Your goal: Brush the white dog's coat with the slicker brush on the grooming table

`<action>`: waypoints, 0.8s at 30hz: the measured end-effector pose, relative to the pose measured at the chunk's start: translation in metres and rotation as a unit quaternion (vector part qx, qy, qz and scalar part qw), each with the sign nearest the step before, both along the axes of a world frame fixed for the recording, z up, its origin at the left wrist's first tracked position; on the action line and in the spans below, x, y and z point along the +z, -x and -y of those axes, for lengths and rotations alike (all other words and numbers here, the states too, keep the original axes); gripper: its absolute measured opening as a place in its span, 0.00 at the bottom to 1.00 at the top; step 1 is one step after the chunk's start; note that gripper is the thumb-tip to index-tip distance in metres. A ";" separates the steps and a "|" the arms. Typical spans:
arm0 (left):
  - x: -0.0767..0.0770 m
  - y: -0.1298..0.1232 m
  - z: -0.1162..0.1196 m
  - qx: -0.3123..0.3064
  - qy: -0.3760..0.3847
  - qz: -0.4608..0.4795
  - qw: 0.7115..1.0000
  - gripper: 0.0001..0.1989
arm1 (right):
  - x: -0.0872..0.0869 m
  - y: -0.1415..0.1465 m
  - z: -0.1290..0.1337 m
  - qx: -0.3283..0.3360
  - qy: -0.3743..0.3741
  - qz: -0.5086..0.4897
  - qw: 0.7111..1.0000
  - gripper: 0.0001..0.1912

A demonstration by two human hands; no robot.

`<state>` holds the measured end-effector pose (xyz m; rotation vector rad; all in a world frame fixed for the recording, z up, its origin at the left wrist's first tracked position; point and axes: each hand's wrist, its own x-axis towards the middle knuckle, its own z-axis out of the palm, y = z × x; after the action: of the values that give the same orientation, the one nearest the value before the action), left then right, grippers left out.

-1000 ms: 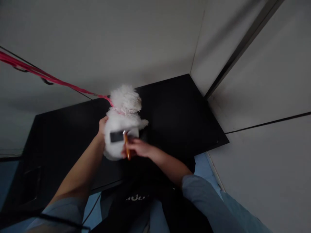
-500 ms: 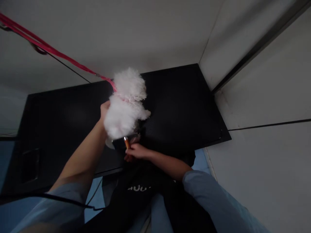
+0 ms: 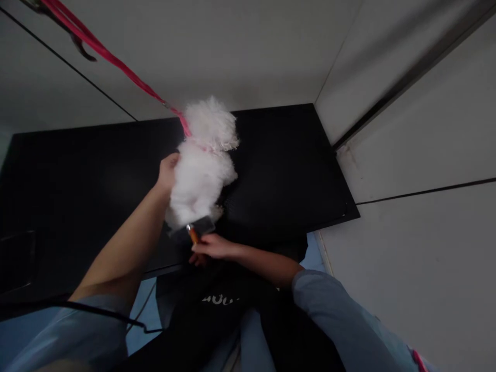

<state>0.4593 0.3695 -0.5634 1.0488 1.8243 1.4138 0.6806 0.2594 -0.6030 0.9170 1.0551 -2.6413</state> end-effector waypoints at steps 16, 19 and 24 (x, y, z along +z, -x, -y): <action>-0.019 -0.016 0.024 -0.013 0.024 0.042 0.999 0.23 | 0.032 -0.001 -0.010 -0.138 -0.049 0.049 0.988 0.10; -0.018 -0.019 0.026 -0.016 0.043 0.054 0.997 0.21 | 0.028 -0.002 0.005 -0.033 0.021 0.057 0.998 0.11; -0.021 -0.016 0.028 0.004 0.037 0.048 0.998 0.18 | 0.038 0.000 -0.011 -0.093 -0.026 0.007 0.995 0.09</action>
<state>0.4750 0.3415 -0.5847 0.9212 1.7992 1.3677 0.6807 0.2706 -0.5649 1.0939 1.0905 -2.7623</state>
